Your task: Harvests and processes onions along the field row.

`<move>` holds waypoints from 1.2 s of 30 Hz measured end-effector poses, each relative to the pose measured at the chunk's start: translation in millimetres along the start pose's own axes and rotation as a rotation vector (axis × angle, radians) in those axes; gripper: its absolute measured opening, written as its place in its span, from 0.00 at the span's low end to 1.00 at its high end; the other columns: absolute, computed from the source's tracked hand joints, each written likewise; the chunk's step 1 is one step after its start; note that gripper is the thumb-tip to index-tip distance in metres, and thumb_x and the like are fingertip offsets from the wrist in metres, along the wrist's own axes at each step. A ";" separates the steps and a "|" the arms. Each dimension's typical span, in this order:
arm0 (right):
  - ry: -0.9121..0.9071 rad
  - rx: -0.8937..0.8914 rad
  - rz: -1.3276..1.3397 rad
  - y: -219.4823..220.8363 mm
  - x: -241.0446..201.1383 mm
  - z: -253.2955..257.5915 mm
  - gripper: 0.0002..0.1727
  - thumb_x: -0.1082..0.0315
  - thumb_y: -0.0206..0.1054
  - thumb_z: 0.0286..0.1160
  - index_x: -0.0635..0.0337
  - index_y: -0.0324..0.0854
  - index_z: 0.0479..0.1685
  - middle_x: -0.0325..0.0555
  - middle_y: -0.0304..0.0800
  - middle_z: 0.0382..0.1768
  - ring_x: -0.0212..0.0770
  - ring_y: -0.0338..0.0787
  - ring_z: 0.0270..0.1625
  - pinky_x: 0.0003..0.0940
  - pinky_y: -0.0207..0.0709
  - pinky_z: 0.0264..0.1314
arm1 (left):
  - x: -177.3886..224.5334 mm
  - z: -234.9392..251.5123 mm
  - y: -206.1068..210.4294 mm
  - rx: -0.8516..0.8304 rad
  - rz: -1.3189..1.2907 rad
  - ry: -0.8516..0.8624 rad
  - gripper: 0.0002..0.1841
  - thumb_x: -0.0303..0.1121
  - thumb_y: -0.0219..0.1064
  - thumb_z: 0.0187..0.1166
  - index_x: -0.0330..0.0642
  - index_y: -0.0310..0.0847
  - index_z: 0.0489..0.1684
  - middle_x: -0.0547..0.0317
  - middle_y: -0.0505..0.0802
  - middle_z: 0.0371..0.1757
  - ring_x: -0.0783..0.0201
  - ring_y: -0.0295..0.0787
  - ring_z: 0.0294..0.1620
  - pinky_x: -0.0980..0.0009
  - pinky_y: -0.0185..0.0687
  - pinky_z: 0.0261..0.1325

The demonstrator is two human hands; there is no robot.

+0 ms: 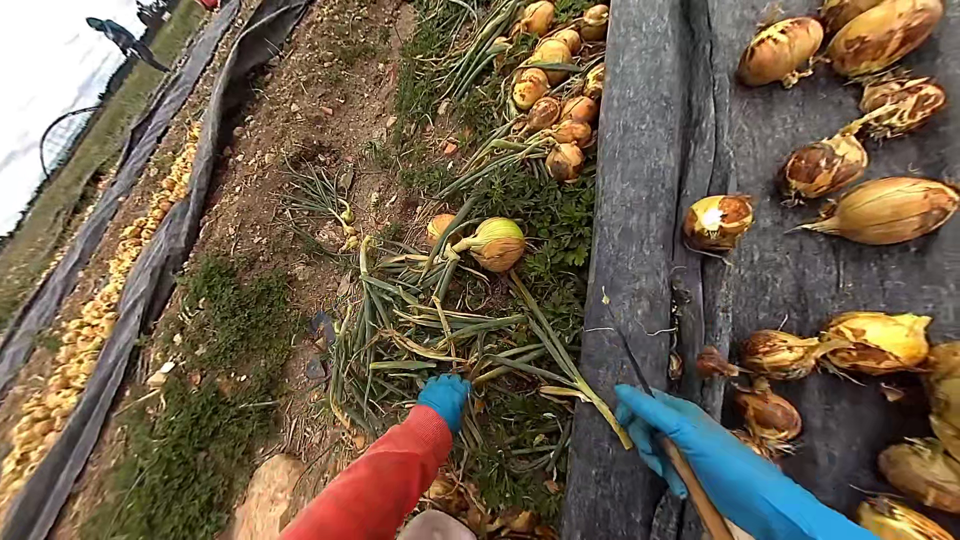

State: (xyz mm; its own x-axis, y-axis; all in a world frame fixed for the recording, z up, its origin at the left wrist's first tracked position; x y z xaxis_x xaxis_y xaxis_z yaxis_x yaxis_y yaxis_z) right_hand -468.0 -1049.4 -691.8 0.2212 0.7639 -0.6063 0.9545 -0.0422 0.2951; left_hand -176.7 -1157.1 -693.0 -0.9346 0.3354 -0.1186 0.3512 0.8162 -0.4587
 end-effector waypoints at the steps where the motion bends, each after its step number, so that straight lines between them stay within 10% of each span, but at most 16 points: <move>1: 0.046 -0.033 -0.069 2.9 7.2 0.2 0.15 0.50 0.64 0.83 0.52 0.77 0.43 0.34 0.76 0.19 0.30 0.74 0.14 0.24 0.71 0.14 | -7.4 10.8 14.2 -0.018 -0.087 -0.087 0.39 0.20 0.70 0.72 0.34 0.61 0.88 0.29 0.72 0.85 0.30 0.68 0.85 0.33 0.66 0.82; 5: 0.065 -0.040 -0.215 -5.1 17.5 -4.6 0.15 0.51 0.71 0.77 0.53 0.77 0.42 0.34 0.77 0.20 0.31 0.76 0.16 0.25 0.71 0.18 | -38.0 2.9 39.8 0.062 -0.277 -0.270 0.35 0.35 0.66 0.82 0.52 0.59 0.92 0.38 0.85 0.76 0.35 0.81 0.77 0.34 0.72 0.77; 11: -0.180 0.085 -0.280 -1.3 0.9 -3.0 0.14 0.50 0.65 0.80 0.52 0.78 0.42 0.33 0.79 0.18 0.32 0.81 0.17 0.30 0.79 0.23 | -45.4 -72.0 -22.4 0.597 -0.185 -0.308 0.21 0.31 0.53 0.92 0.35 0.78 0.79 0.36 0.91 0.68 0.39 0.82 0.78 0.44 0.56 0.90; 14: -0.055 0.029 -0.405 7.6 2.7 12.3 0.24 0.38 0.67 0.77 0.51 0.77 0.40 0.35 0.74 0.18 0.34 0.75 0.15 0.32 0.74 0.21 | -6.2 -106.6 -49.1 1.256 -0.319 -0.053 0.24 0.25 0.67 0.80 0.29 0.79 0.76 0.36 0.98 0.41 0.34 0.97 0.41 0.34 0.87 0.47; 16: 0.016 -0.110 -0.375 19.8 0.9 15.6 0.31 0.31 0.63 0.76 0.54 0.76 0.42 0.36 0.71 0.17 0.34 0.72 0.14 0.30 0.70 0.18 | 47.6 -113.2 -52.1 1.365 -0.371 0.191 0.24 0.30 0.69 0.76 0.27 0.80 0.71 0.47 0.98 0.33 0.46 0.98 0.31 0.44 0.91 0.33; 20: -0.066 -0.239 -0.028 23.5 -5.0 1.0 0.37 0.20 0.46 0.72 0.46 0.75 0.31 0.29 0.72 0.14 0.27 0.73 0.12 0.21 0.69 0.13 | 141.8 -124.0 -36.1 1.055 -0.435 0.432 0.16 0.37 0.68 0.79 0.30 0.90 0.47 0.50 0.93 0.23 0.48 0.95 0.24 0.49 0.87 0.25; 26: -0.190 0.006 0.340 -11.5 -15.1 -13.8 0.38 0.31 0.28 0.86 0.47 0.70 0.24 0.32 0.68 0.11 0.28 0.70 0.11 0.22 0.68 0.12 | 131.0 -112.2 -56.1 0.542 -0.305 0.290 0.20 0.40 0.54 0.90 0.33 0.88 0.53 0.40 0.96 0.40 0.40 0.96 0.46 0.41 0.85 0.50; 30: -0.527 0.316 0.049 -17.1 -38.3 -26.5 0.27 0.28 0.58 0.72 0.40 0.80 0.27 0.20 0.82 0.18 0.19 0.83 0.22 0.19 0.80 0.27 | 120.3 -114.8 -85.2 0.869 -0.587 0.646 0.24 0.40 0.71 0.78 0.29 0.84 0.65 0.40 0.93 0.60 0.47 0.90 0.65 0.49 0.83 0.70; 33: -0.690 0.286 0.015 9.1 -49.1 -35.3 0.31 0.33 0.78 0.56 0.50 0.83 0.44 0.18 0.90 0.32 0.16 0.90 0.37 0.19 0.87 0.44 | 160.1 -126.7 -71.2 0.519 -0.829 0.689 0.43 0.44 0.78 0.71 0.19 0.65 0.80 0.30 0.87 0.69 0.44 0.85 0.72 0.49 0.76 0.78; 36: -0.788 0.287 -0.025 12.3 -51.0 -30.9 0.26 0.40 0.82 0.52 0.48 0.86 0.42 0.18 0.92 0.32 0.16 0.91 0.38 0.19 0.88 0.44 | 164.0 -129.8 -52.8 0.386 -0.880 0.625 0.28 0.33 0.68 0.81 0.18 0.72 0.73 0.31 0.93 0.56 0.46 0.92 0.61 0.48 0.83 0.69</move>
State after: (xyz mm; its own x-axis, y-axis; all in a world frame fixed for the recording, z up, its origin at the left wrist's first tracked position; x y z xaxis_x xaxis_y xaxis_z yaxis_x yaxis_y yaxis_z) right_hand -473.8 -1068.9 -634.4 0.1729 0.0972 -0.9801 0.9512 -0.2748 0.1406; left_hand -341.2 -1084.2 -574.0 -0.6176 -0.0174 0.7863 -0.5524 0.7213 -0.4180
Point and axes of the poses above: each hand's wrist, its own z-axis towards the middle knuckle, its own y-axis out of the palm, x = y × z, the point moved 3 cm from there along z, towards the middle knuckle
